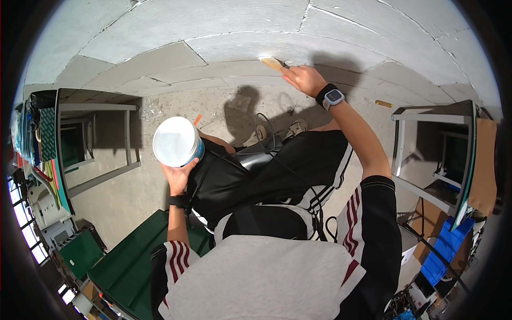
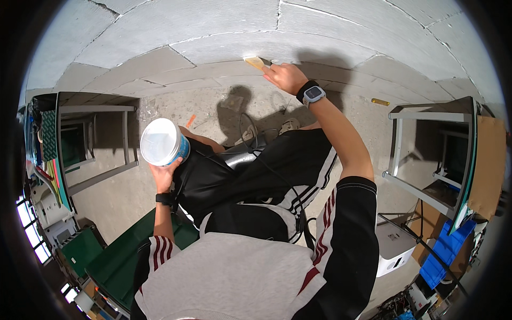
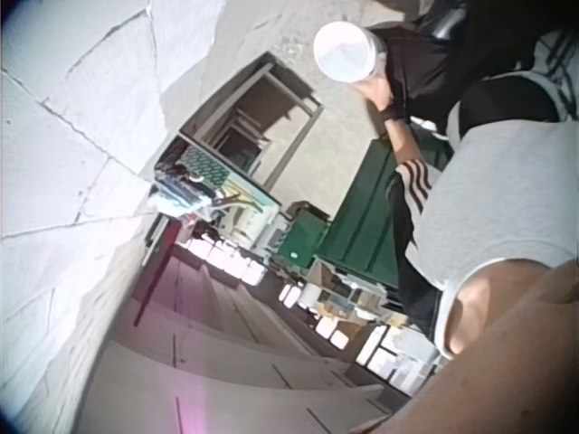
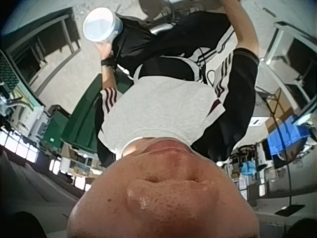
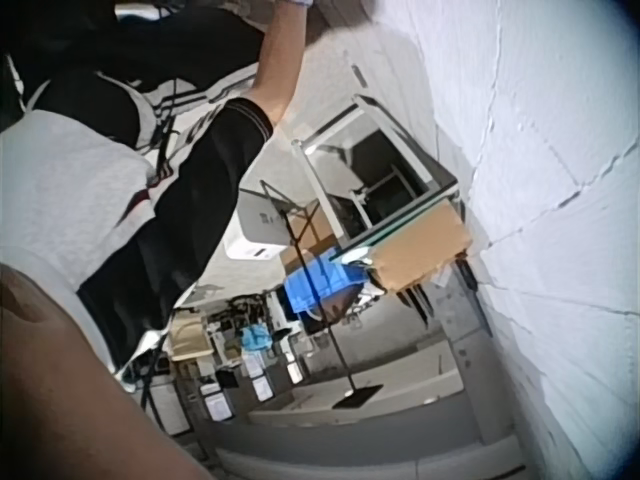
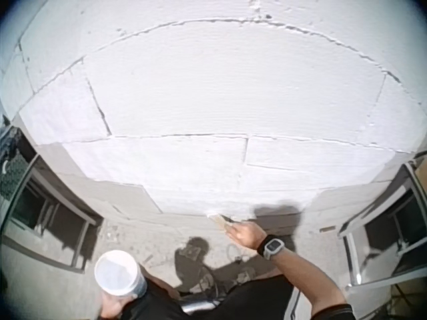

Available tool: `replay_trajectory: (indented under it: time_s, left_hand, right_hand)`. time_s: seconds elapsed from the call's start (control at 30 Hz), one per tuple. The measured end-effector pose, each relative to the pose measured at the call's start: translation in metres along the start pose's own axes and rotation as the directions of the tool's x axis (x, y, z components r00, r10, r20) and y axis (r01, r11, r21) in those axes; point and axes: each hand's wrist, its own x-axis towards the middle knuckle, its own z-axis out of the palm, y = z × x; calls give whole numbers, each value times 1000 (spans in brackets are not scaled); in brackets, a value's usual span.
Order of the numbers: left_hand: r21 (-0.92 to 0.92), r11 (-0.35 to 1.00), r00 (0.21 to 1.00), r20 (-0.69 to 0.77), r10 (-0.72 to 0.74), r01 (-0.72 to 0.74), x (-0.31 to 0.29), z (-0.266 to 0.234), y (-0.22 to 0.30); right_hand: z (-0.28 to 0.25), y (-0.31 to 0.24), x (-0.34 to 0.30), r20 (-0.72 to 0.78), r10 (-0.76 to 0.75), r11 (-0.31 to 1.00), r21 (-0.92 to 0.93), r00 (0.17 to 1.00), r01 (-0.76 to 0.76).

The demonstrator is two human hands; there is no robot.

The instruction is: The person is applying white paint or plaster to a brick wall using a wide brush.

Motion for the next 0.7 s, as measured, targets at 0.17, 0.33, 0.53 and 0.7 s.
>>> replay_trajectory:
  time_s: [0.17,0.33,0.53,0.7]
  left_hand:
    - [-38,998,999,4,-41,41,-2,-8,-10]
    - [-45,999,999,-27,-31,29,-2,-9,-17]
    - [-62,998,998,56,-26,29,2,-8,-12]
    - [-83,996,999,7,45,-44,-1,-6,-11]
  right_hand:
    - [-6,18,-21,64,156,988,-6,986,-156]
    - [-25,14,-41,144,316,948,-93,938,-305]
    - [-27,-14,-5,66,-161,985,-55,985,165]
    - [-10,-22,22,312,-128,951,-232,941,207]
